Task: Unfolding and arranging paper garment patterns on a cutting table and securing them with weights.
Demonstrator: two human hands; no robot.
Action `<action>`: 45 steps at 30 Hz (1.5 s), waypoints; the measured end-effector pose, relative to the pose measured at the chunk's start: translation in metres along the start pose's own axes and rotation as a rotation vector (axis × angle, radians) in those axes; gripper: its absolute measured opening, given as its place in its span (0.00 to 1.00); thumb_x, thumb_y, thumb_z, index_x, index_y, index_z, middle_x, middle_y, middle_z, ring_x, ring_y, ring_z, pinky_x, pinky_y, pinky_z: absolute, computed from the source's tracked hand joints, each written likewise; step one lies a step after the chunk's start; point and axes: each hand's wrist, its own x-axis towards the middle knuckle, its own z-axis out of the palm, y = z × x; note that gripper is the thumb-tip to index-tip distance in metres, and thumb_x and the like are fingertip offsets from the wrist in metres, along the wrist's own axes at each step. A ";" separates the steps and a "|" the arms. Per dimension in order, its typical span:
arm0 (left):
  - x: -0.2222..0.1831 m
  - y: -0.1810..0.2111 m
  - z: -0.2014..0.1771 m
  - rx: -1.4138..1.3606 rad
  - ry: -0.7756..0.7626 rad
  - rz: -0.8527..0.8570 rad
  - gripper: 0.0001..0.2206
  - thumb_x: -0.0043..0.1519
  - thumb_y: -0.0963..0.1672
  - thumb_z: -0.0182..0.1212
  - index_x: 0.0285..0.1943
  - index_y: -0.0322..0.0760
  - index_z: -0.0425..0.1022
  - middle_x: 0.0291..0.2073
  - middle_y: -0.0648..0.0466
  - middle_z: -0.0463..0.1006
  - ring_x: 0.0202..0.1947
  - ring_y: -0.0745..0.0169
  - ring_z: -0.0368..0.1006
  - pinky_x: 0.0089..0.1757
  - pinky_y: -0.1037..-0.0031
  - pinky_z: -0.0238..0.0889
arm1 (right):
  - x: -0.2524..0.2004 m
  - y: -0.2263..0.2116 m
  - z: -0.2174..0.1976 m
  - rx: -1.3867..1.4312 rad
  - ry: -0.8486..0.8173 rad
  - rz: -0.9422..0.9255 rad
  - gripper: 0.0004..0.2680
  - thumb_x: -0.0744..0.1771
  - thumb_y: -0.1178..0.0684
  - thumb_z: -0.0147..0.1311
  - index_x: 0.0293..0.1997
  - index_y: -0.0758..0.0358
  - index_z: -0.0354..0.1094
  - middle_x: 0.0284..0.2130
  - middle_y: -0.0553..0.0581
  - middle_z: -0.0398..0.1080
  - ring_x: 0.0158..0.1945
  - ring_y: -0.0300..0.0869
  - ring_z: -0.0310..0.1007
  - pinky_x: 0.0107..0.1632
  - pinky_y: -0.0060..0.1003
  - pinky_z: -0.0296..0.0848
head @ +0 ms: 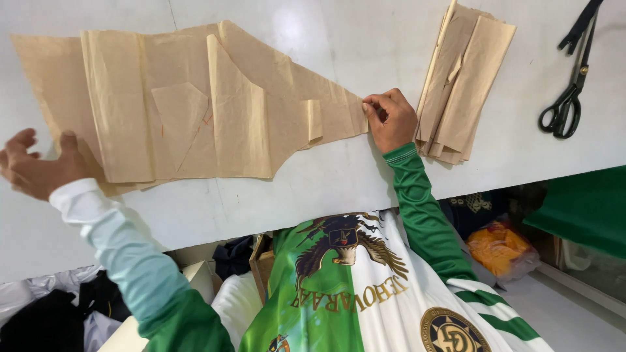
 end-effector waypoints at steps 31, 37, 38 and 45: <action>-0.163 0.278 0.046 -0.418 -0.212 0.320 0.08 0.55 0.43 0.76 0.40 0.49 0.84 0.36 0.60 0.82 0.41 0.60 0.74 0.46 0.66 0.51 | -0.008 -0.020 -0.017 0.097 0.016 -0.169 0.05 0.66 0.57 0.62 0.45 0.55 0.80 0.41 0.50 0.67 0.39 0.43 0.69 0.38 0.34 0.74; -0.170 0.298 0.057 -0.514 -0.312 0.278 0.09 0.56 0.43 0.75 0.44 0.48 0.85 0.39 0.55 0.83 0.43 0.56 0.76 0.49 0.61 0.54 | 0.001 -0.011 -0.002 0.086 0.013 -0.123 0.13 0.62 0.47 0.71 0.46 0.58 0.77 0.35 0.50 0.68 0.35 0.41 0.68 0.34 0.33 0.72; -0.171 0.299 0.059 -0.525 -0.336 0.286 0.09 0.56 0.44 0.75 0.44 0.49 0.84 0.39 0.56 0.83 0.44 0.56 0.76 0.49 0.60 0.54 | -0.002 -0.010 0.000 0.064 -0.008 -0.095 0.16 0.60 0.45 0.73 0.47 0.59 0.76 0.34 0.51 0.68 0.35 0.43 0.69 0.34 0.35 0.73; -0.166 0.290 0.082 -0.423 -0.461 0.384 0.11 0.56 0.44 0.75 0.46 0.46 0.84 0.42 0.52 0.83 0.46 0.53 0.76 0.49 0.57 0.55 | 0.002 -0.002 0.015 -0.023 -0.026 -0.005 0.11 0.63 0.53 0.66 0.48 0.58 0.74 0.29 0.50 0.69 0.33 0.45 0.71 0.34 0.39 0.75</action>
